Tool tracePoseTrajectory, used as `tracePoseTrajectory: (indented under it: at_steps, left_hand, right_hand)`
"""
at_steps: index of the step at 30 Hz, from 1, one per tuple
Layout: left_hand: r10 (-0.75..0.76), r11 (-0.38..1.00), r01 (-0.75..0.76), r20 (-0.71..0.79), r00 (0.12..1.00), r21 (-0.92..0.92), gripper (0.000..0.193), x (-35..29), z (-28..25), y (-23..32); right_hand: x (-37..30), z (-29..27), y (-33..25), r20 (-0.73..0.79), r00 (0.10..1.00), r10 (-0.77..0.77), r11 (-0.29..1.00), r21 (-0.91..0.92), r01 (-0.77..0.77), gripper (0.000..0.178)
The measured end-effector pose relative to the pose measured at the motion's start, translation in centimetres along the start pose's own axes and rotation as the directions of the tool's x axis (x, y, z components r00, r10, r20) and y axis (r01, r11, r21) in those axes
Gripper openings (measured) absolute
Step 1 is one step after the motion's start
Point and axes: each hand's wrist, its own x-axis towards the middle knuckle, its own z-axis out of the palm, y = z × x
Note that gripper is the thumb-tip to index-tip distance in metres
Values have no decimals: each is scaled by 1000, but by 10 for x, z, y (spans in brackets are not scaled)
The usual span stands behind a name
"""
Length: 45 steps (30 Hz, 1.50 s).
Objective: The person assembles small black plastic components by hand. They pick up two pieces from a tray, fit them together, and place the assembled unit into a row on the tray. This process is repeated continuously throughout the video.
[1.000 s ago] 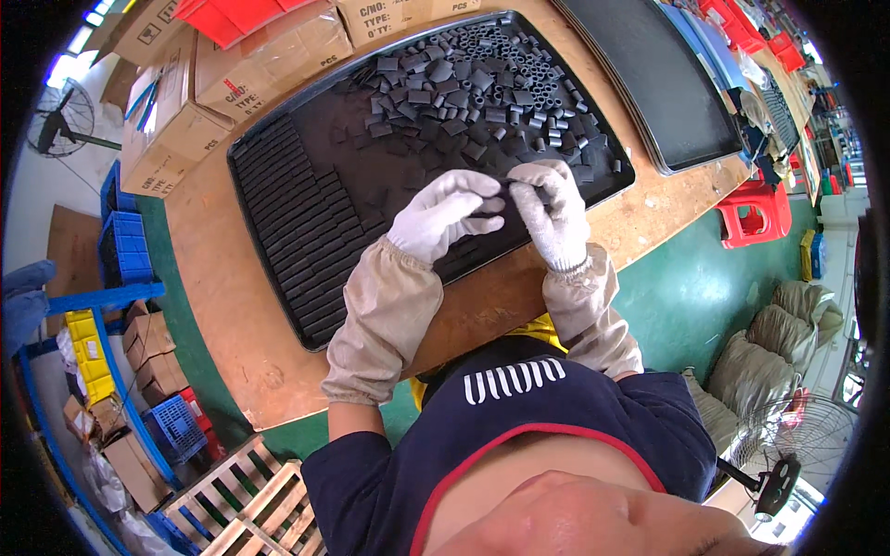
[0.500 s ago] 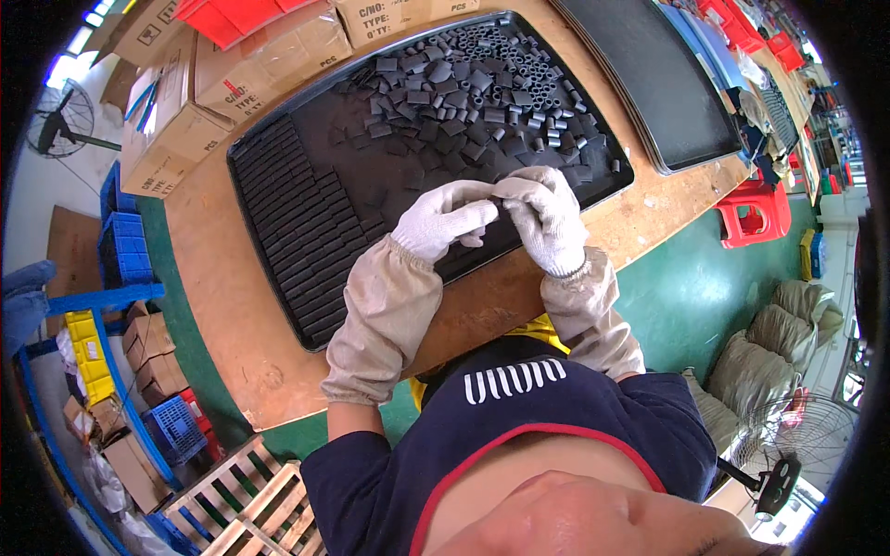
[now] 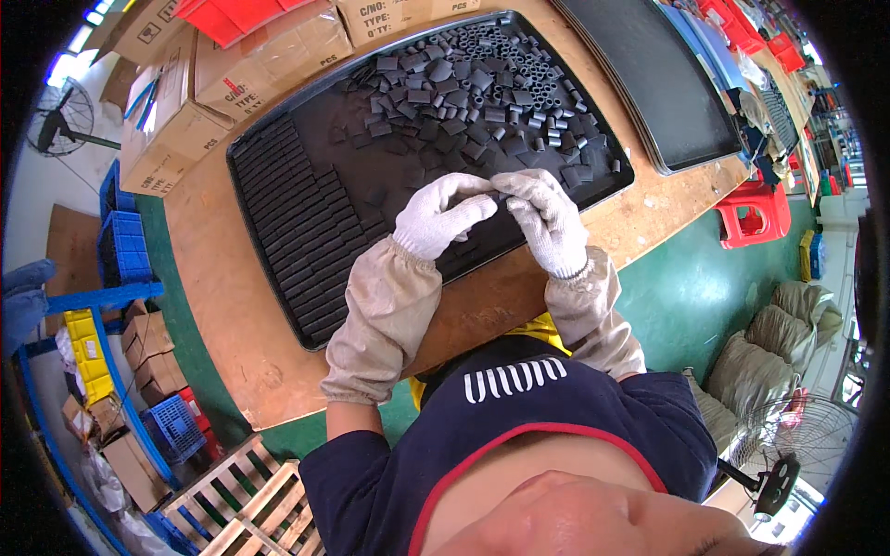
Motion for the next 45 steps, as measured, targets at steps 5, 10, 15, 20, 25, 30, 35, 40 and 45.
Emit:
tracePoseTrajectory:
  at_steps: [5,10,15,20,25,30,35,40,45]
  left_hand:
    - [4,1000,-4,20,1000,0,36,1,0,-4]
    - [-43,998,45,66,997,-38,39,0,-3,-3]
    - [11,992,-17,49,999,122,37,-1,2,-3]
    - [251,885,-185,-103,963,426,33,-13,-19,15]
    - [440,625,-24,-327,836,780,31,-40,-91,14]
    - [388,665,122,-481,786,736,29,-54,-109,-5]
    - [446,665,72,-472,761,744,30,-53,-109,-12]
    - [442,562,116,-415,795,819,31,-56,-105,-8]
    - [374,486,202,-411,831,850,29,-55,-92,-3]
  right_hand:
    - [-7,8,-1,-107,983,149,982,130,-135,19]
    - [-5,4,-2,-56,998,-38,998,-47,36,20]
    - [-13,9,6,-68,998,-19,999,-34,17,21]
    - [-25,19,16,-104,986,132,991,53,-127,21]
    - [-21,16,14,-34,999,-29,996,-89,26,22]
    - [-10,25,14,13,990,-137,982,-131,137,29]
    - [28,51,-2,262,908,-327,867,-299,399,44]
    - [48,103,4,296,905,-305,805,-427,411,44]
    - [48,126,14,338,904,-260,748,-522,411,34]
